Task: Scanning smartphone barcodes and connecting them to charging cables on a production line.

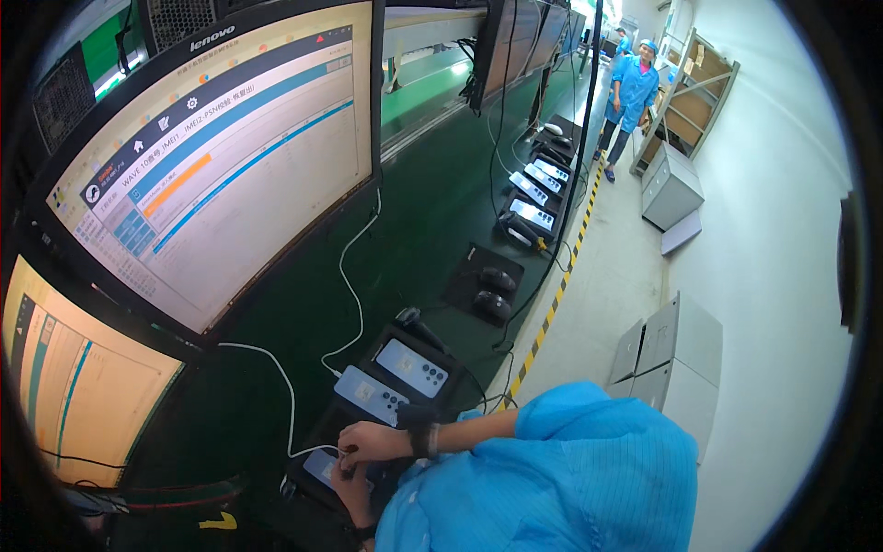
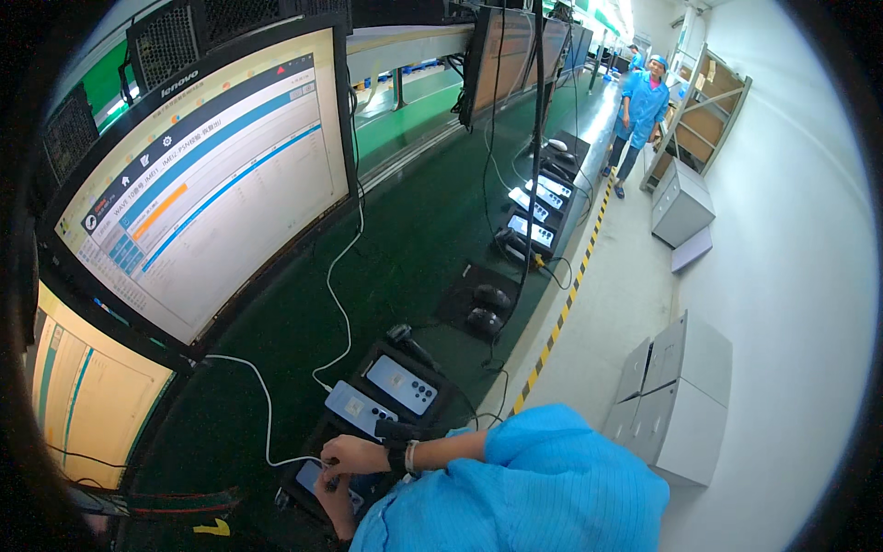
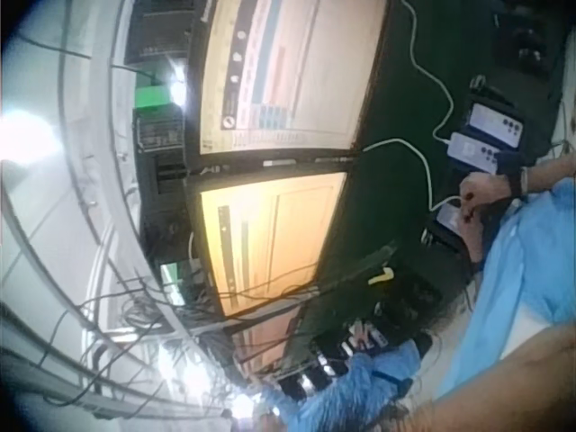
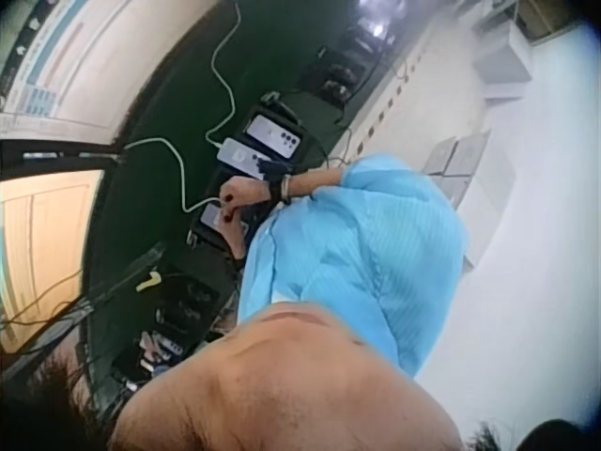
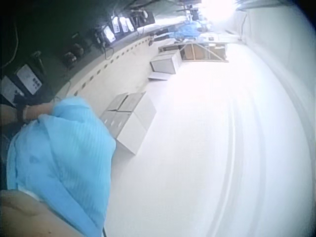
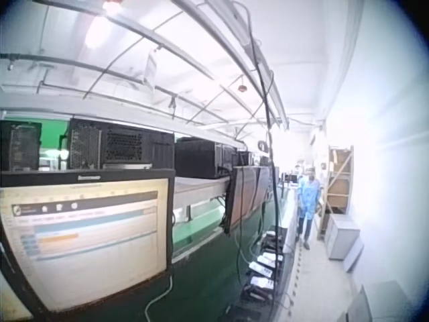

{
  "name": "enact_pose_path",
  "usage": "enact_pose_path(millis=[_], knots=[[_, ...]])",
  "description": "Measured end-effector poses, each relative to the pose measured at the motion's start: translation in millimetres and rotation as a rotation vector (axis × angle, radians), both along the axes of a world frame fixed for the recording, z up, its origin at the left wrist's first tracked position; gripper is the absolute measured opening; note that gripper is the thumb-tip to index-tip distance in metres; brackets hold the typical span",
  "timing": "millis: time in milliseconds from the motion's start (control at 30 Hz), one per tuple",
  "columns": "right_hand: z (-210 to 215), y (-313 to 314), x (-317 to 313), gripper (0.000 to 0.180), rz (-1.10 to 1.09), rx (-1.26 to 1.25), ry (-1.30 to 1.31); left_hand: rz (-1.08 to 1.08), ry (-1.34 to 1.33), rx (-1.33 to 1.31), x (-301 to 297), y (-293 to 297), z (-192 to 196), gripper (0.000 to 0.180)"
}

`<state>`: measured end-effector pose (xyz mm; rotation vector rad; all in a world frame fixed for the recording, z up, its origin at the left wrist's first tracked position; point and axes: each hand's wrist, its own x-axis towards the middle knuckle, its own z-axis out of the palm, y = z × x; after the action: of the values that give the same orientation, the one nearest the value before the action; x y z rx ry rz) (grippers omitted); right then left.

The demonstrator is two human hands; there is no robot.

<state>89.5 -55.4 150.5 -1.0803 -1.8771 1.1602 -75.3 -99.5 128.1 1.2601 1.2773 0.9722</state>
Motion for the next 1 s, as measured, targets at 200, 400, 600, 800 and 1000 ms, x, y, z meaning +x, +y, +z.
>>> enact_pose_path(millis=[200, 400, 600, 800, 1000], knots=[[3.6, -6.6, 14.8, 0.025, 0.041, 0.021, 0.058, -0.025, 0.235, 0.084, -9.7, -1.1, -31.5, 0.019], [9.1, -16.4, 12.6, 0.025, 0.075, -0.016, 0.103, -0.032, -0.111, -0.107, -14.4, -3.4, -42.0, 0.018], [-2.0, -15.6, 17.1, 0.021, 0.160, 0.138, 0.022, -0.056, 0.031, 0.012, -8.5, -13.0, -12.5, 0.015], [-2.6, -29.4, 9.6, 0.021, 0.015, 0.050, 0.098, -0.037, -0.027, -0.018, -2.5, -15.5, -5.3, 0.014], [-5.8, -27.3, 5.9, 0.016, -0.014, 0.039, 0.132, -0.199, 0.330, -0.014, -11.0, -27.2, -40.8, 0.031]])
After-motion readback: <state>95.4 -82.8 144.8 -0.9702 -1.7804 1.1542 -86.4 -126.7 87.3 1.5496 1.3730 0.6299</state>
